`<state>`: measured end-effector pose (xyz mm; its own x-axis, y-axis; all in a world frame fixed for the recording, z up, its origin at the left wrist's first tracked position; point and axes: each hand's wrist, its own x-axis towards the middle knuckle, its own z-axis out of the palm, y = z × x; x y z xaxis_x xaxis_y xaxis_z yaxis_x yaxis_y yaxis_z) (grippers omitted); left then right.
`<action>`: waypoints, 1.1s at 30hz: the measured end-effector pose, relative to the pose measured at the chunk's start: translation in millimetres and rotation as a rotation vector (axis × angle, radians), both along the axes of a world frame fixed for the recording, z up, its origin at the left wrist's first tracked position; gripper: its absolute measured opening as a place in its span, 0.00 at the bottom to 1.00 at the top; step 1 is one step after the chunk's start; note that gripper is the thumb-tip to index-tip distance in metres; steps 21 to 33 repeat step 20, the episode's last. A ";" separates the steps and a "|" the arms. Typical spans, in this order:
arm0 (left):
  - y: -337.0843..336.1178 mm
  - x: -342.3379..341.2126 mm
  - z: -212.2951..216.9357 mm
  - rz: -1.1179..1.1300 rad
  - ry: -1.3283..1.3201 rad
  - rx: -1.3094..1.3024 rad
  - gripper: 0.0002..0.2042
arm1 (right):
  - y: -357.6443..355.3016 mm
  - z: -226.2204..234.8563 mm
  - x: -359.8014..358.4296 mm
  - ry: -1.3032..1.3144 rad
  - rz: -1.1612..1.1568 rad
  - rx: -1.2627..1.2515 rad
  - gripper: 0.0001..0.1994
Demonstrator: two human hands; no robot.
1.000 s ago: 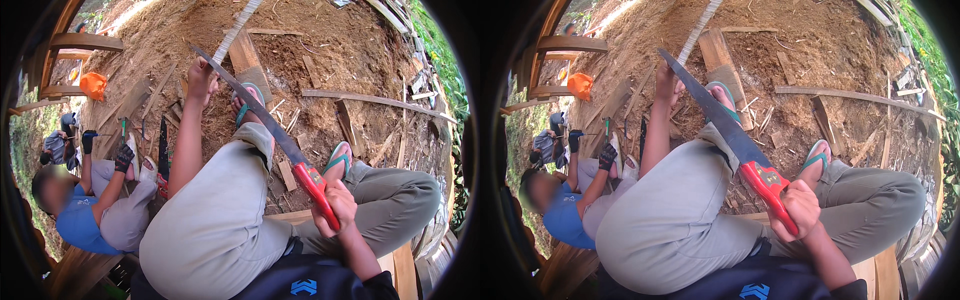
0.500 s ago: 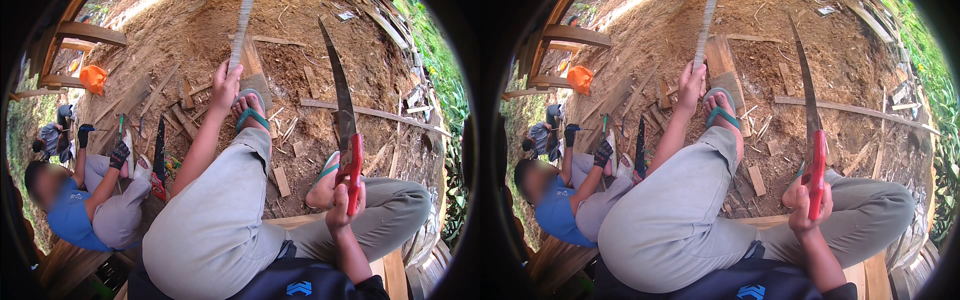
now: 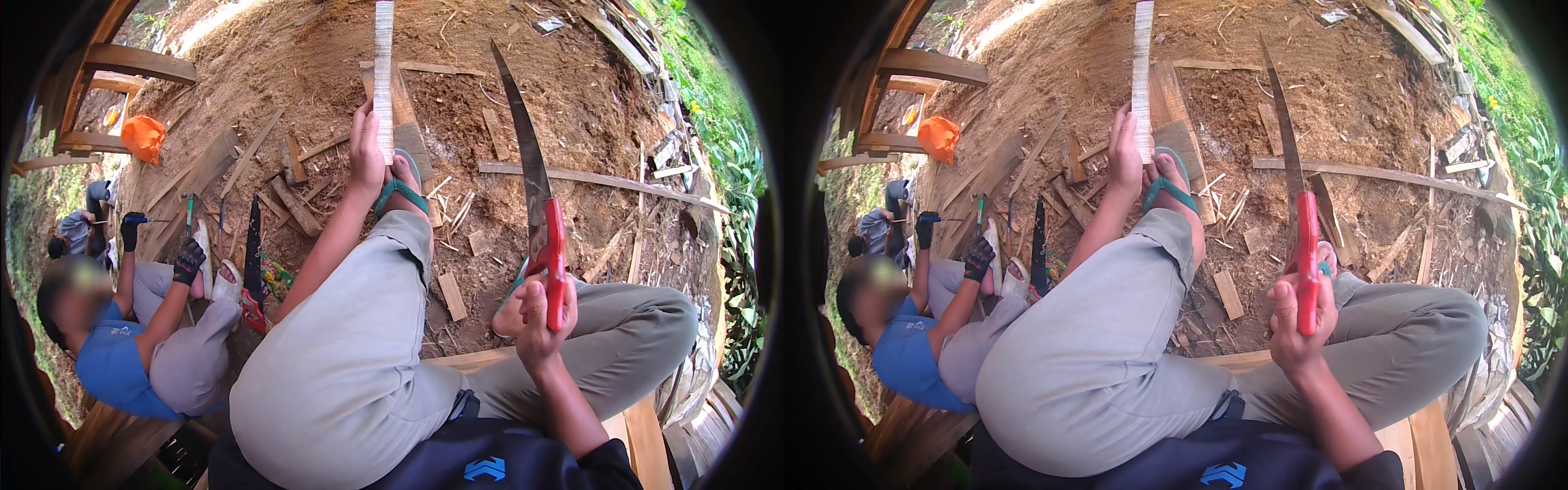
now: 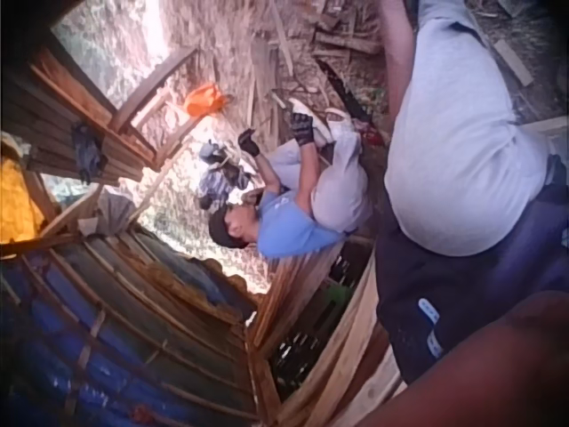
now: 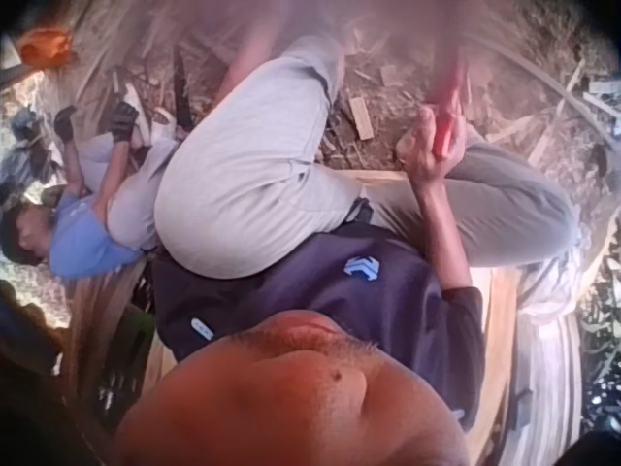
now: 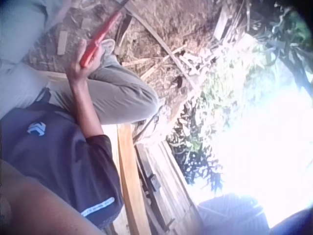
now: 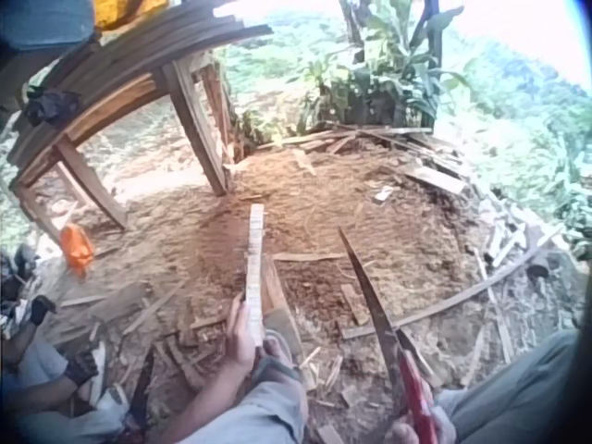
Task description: The person uses a red hand saw to cut a thin strip of wood held between their legs. They saw through the wood, separate the cut piece, and inspect the result before resuming the cutting motion on the remaining strip.
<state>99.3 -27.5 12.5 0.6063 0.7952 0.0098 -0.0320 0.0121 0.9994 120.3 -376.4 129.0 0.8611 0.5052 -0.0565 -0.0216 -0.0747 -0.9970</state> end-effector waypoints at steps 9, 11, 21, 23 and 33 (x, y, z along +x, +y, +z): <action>-53.5 20.0 39.4 -0.267 -0.155 -0.265 0.21 | 115.2 -14.8 49.1 -0.176 -0.002 -0.304 0.28; -53.2 19.1 37.5 -0.364 -0.179 -0.334 0.23 | 134.1 -34.2 54.0 -0.269 -0.030 -0.283 0.30; -45.9 1.6 25.9 -0.515 -0.163 -0.217 0.21 | 141.6 -69.8 58.0 -0.447 -0.033 -0.312 0.23; -45.9 1.6 25.9 -0.515 -0.163 -0.217 0.21 | 141.6 -69.8 58.0 -0.447 -0.033 -0.312 0.23; -45.9 1.6 25.9 -0.515 -0.163 -0.217 0.21 | 141.6 -69.8 58.0 -0.447 -0.033 -0.312 0.23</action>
